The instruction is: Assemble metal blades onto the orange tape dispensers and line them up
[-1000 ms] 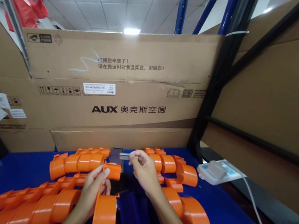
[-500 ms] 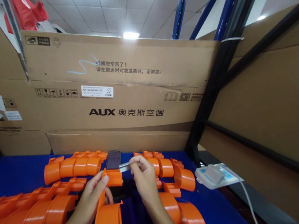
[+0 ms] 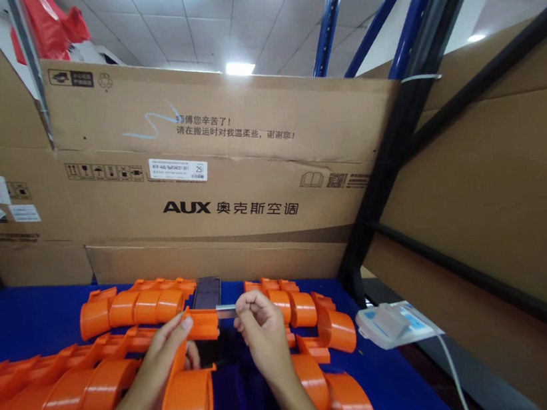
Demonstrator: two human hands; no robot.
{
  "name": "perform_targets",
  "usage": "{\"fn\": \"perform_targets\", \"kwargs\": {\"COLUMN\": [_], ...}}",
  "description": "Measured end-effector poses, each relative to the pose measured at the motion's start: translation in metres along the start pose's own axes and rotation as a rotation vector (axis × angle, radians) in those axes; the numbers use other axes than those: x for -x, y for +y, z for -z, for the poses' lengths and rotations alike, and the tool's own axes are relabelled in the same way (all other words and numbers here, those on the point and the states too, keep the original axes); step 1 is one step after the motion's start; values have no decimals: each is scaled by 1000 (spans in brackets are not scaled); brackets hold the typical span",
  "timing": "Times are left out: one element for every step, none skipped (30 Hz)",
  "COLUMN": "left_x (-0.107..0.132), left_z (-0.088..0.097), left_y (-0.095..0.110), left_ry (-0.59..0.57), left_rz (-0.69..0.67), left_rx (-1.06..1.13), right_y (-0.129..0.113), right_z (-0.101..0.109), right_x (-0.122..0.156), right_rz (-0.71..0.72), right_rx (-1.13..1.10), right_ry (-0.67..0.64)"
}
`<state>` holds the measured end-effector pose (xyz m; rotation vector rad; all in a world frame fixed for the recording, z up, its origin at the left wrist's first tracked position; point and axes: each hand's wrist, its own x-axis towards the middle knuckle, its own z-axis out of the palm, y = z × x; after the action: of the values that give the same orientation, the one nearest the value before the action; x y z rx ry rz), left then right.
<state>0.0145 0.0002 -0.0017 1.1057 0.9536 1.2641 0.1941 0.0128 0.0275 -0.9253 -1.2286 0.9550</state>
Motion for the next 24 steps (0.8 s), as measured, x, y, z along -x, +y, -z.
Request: {"fn": "perform_targets", "kwargs": {"left_x": [0, 0, 1, 1, 2, 3, 4, 5, 6, 6, 7, 7, 6, 5, 4, 3, 1, 0, -1, -2, -2, -2, -2, -1], "left_z": [0, 0, 0, 0, 0, -1, -1, -1, -1, -2, -2, -2, -3, -2, -2, -1, 0, 2, 3, 5, 6, 6, 6, 6], "left_y": [1, 2, 3, 3, 3, 4, 4, 5, 5, 6, 7, 8, 8, 8, 8, 7, 5, 3, 2, 1, 0, 0, 1, 2], "left_ry": [-3, -3, 1, -1, -12, -24, -30, -28, -20, -8, 3, 7, 6, 6, 11, 17, 15, 7, -7, -20, -24, -23, -20, -18], "left_rz": [7, 12, 14, 17, 22, 30, 39, 41, 38, 27, 10, -5, -17, -24, -30, -34, -32, -28, -22, -16, -14, -18, -27, -40], "left_rx": [1, 3, 5, 8, 11, 14, 19, 25, 30, 32, 33, 33, 33, 36, 43, 53, 61, 64, 62, 54, 44, 33, 24, 20], "right_y": [-1, -2, -3, -5, -6, -7, -8, -9, -10, -11, -11, -11, -11, -11, -10, -10, -9, -8, -8, -7, -6, -6, -6, -6], "right_z": [1, 2, 3, 4, 5, 5, 5, 5, 4, 3, 2, 1, 0, -1, -2, -3, -3, -3, -3, -3, -3, -2, -2, -1], "right_x": [1, 2, 3, 4, 5, 6, 6, 6, 7, 7, 7, 7, 7, 7, 8, 8, 8, 7, 7, 7, 7, 7, 6, 6], "right_rz": [2, -1, -12, -29, -46, -61, -71, -75, -76, -75, -74, -75, -76, -79, -84, -92, -100, -107, -109, -106, -100, -92, -84, -77], "right_rx": [2, 0, -8, -19, -30, -37, -41, -43, -45, -47, -49, -50, -49, -45, -43, -43, -44, -46, -48, -47, -44, -39, -35, -31], "right_ry": [-12, -25, -41, -59, -76, -90, -99, -101, -98, -89, -79, -68, -58, -51, -48, -50, -59, -69, -78, -85, -89, -92, -96, -101]}}
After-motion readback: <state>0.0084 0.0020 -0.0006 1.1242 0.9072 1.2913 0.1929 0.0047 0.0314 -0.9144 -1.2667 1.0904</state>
